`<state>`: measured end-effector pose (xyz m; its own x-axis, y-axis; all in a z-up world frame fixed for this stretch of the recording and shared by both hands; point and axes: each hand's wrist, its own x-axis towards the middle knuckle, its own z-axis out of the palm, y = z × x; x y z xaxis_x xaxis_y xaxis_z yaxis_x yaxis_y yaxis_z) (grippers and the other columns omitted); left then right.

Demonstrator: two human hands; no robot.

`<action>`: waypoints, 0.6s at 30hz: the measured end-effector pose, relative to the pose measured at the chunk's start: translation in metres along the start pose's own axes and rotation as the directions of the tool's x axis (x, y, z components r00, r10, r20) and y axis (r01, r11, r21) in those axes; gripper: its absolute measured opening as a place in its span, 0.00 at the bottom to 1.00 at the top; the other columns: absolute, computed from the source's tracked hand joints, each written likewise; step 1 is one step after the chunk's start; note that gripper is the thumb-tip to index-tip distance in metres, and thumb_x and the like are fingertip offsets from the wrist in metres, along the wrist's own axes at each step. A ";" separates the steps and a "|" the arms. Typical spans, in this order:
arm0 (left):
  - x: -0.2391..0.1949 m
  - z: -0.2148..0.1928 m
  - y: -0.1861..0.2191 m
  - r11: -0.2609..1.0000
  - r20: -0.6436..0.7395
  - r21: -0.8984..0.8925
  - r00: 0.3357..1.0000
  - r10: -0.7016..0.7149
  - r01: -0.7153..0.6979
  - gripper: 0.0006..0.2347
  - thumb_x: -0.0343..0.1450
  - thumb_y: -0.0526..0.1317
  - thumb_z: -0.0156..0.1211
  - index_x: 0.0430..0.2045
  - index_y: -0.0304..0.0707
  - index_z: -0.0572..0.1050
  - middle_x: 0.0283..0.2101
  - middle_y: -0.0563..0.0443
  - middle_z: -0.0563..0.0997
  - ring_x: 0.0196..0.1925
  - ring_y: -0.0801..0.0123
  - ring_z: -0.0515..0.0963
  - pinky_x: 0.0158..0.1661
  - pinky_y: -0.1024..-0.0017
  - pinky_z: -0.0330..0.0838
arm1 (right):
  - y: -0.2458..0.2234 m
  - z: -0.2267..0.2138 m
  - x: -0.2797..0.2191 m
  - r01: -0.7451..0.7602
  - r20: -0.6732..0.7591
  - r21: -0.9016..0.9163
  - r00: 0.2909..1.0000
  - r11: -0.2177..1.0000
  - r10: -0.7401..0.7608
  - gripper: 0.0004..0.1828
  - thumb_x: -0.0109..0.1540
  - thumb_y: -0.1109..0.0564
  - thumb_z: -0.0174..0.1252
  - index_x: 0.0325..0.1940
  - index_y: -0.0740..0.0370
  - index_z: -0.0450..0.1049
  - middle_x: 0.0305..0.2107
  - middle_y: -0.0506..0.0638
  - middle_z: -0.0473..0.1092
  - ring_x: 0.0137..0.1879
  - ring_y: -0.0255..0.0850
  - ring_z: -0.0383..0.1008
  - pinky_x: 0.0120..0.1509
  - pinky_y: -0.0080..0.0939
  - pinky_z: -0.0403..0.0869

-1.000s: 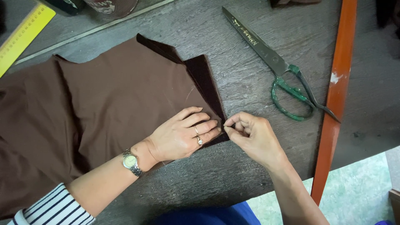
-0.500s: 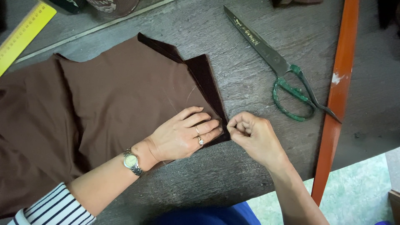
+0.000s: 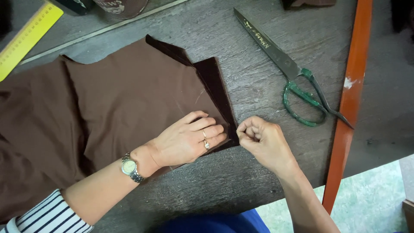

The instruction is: The person is preparing a piece of brown fabric by smoothing it out on a table, marking it with white chalk using a ruler for guidance, and then cutting along the marked lines with large tailor's shears.

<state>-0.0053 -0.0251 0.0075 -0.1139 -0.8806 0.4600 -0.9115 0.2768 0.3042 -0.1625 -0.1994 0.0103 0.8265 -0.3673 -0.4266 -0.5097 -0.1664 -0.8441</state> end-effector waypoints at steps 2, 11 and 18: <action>0.001 0.003 -0.001 1.000 -0.010 -0.007 1.000 -0.001 0.001 0.11 0.75 0.36 0.39 0.37 0.33 0.74 0.41 0.47 0.73 0.45 0.58 0.72 0.54 0.58 0.64 | 0.000 0.000 0.000 0.000 -0.003 -0.003 1.000 1.000 0.000 0.04 0.55 0.67 0.58 0.33 0.65 0.75 0.10 0.46 0.61 0.17 0.29 0.61 0.22 0.29 0.65; 0.003 0.011 0.000 1.000 -0.038 -0.008 0.999 -0.010 0.010 0.12 0.76 0.36 0.39 0.39 0.32 0.74 0.39 0.45 0.72 0.44 0.57 0.71 0.54 0.58 0.64 | -0.001 0.000 0.000 0.009 -0.006 -0.024 1.000 1.000 -0.009 0.05 0.54 0.67 0.57 0.34 0.64 0.75 0.10 0.46 0.60 0.18 0.29 0.61 0.23 0.29 0.66; 0.001 0.013 0.000 1.000 -0.036 -0.005 0.999 -0.018 0.018 0.12 0.76 0.37 0.40 0.41 0.33 0.75 0.39 0.45 0.71 0.45 0.57 0.71 0.54 0.58 0.63 | 0.002 0.001 0.001 0.010 -0.011 -0.024 1.000 1.000 -0.010 0.05 0.55 0.67 0.57 0.34 0.65 0.75 0.09 0.47 0.61 0.18 0.29 0.63 0.22 0.29 0.66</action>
<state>-0.0107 -0.0314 -0.0031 -0.0830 -0.8711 0.4840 -0.9114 0.2628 0.3167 -0.1628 -0.1991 0.0077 0.8288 -0.3756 -0.4147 -0.5072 -0.1916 -0.8403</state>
